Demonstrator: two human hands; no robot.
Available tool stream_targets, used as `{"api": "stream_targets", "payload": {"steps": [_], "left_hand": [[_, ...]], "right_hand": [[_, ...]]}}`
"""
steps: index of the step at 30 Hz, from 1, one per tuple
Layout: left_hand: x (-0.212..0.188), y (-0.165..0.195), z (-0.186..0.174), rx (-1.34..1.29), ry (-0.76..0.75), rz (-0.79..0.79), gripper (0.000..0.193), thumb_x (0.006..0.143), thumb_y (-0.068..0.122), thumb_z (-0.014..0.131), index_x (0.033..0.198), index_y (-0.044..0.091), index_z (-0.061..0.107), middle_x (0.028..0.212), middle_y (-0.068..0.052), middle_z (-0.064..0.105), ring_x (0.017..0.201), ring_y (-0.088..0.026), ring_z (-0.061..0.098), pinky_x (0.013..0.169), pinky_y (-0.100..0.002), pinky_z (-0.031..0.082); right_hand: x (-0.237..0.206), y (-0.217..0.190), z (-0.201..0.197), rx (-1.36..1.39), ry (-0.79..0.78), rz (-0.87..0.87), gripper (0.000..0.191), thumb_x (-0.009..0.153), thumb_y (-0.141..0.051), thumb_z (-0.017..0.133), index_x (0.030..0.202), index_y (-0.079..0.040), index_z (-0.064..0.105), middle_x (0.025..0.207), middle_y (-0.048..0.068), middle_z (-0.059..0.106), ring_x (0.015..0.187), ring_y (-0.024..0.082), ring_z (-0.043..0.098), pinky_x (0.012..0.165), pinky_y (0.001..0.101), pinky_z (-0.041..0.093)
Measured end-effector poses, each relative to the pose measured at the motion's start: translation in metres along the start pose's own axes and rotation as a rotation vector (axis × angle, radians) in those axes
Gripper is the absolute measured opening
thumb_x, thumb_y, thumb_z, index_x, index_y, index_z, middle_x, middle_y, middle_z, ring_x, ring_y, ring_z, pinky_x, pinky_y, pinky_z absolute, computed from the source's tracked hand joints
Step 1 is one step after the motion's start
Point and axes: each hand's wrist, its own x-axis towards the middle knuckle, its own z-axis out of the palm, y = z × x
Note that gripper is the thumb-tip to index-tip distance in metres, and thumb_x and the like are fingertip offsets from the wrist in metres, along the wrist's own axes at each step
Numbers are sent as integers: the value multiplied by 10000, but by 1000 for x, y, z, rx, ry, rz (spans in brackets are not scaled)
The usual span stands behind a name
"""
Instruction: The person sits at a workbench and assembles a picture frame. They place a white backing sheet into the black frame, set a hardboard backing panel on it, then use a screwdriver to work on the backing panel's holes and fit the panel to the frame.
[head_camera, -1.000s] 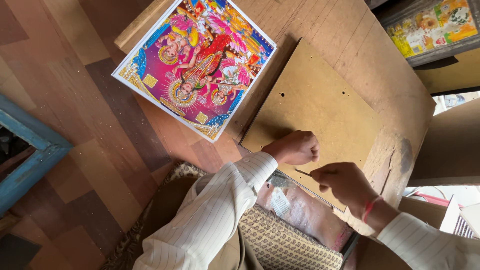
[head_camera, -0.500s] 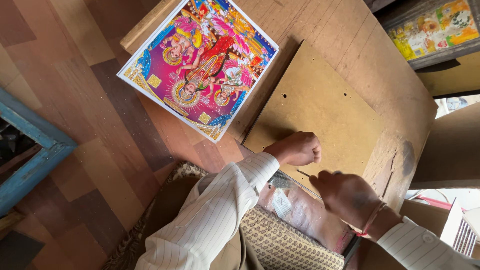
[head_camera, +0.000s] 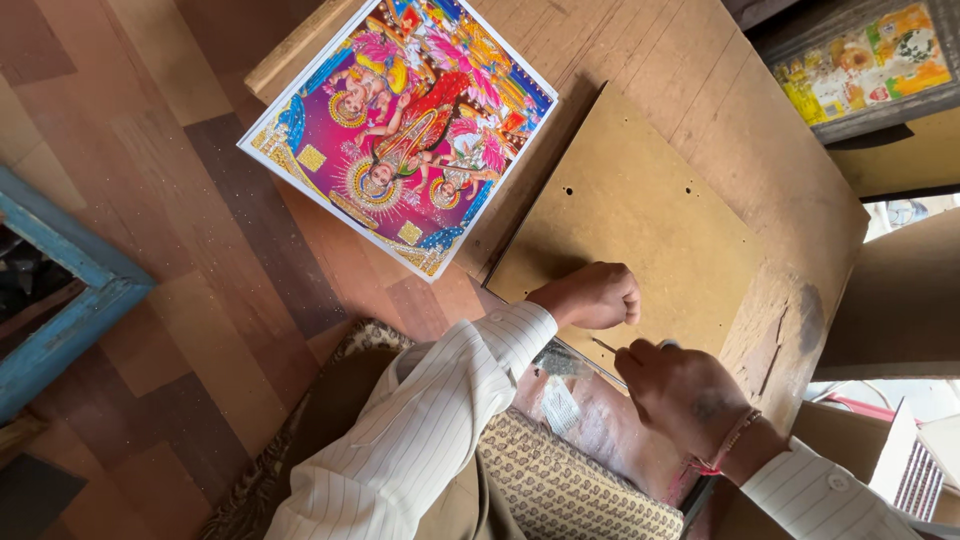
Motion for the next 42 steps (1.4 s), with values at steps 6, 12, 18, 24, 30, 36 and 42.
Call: {"api": "stream_targets", "payload": {"steps": [6,12,18,24,30,36,42], "left_hand": [[3,-3,1,39,16,49,238,780,-4,607,855,86,814,960,-101,800,899,-242,766,830,-360,594],[3,-2,3,100,3,45,141,831,56,646,833,49,788,915,-127,784,836,-281,751,791,-375,605],[5,0,3,35,-3,-59,164,814,58,634,854,90,789,923,-104,789,862,-254,763,772,-373,595],[6,-5,5,12,16,14,193,787,23,623,852,74,798,941,-110,793,895,-252,762,803,-362,593],[8,-8,5,27,15,38,182,789,25,633,844,75,799,951,-102,795,889,-239,765,808,-353,593],[6,-5,7,65,28,47,228,784,2,607,806,93,815,930,-75,804,857,-228,765,793,-350,594],[5,-1,2,16,-24,-79,121,831,54,657,861,74,772,910,-108,782,838,-240,761,754,-370,594]], "right_hand": [[11,6,-9,-49,-83,-86,335,669,-66,722,1002,-76,686,897,101,694,730,289,700,617,400,581],[16,28,20,770,-275,772,177,907,-142,727,1037,-68,821,844,156,793,511,196,624,570,335,519],[14,43,28,1129,-171,906,184,871,-131,774,1007,-14,817,903,178,773,596,171,522,550,358,404],[4,14,1,33,-34,26,332,767,-179,718,1086,-95,752,902,104,717,714,288,699,636,419,575],[15,9,-8,-55,-207,16,338,786,-124,680,1122,-120,723,951,70,722,799,263,727,702,394,593],[27,29,7,431,-277,498,180,865,-232,736,987,-140,831,829,58,782,745,218,752,736,334,581],[30,52,16,1252,-396,1122,162,837,-129,775,947,-36,849,730,89,718,514,137,425,425,298,297]]}}
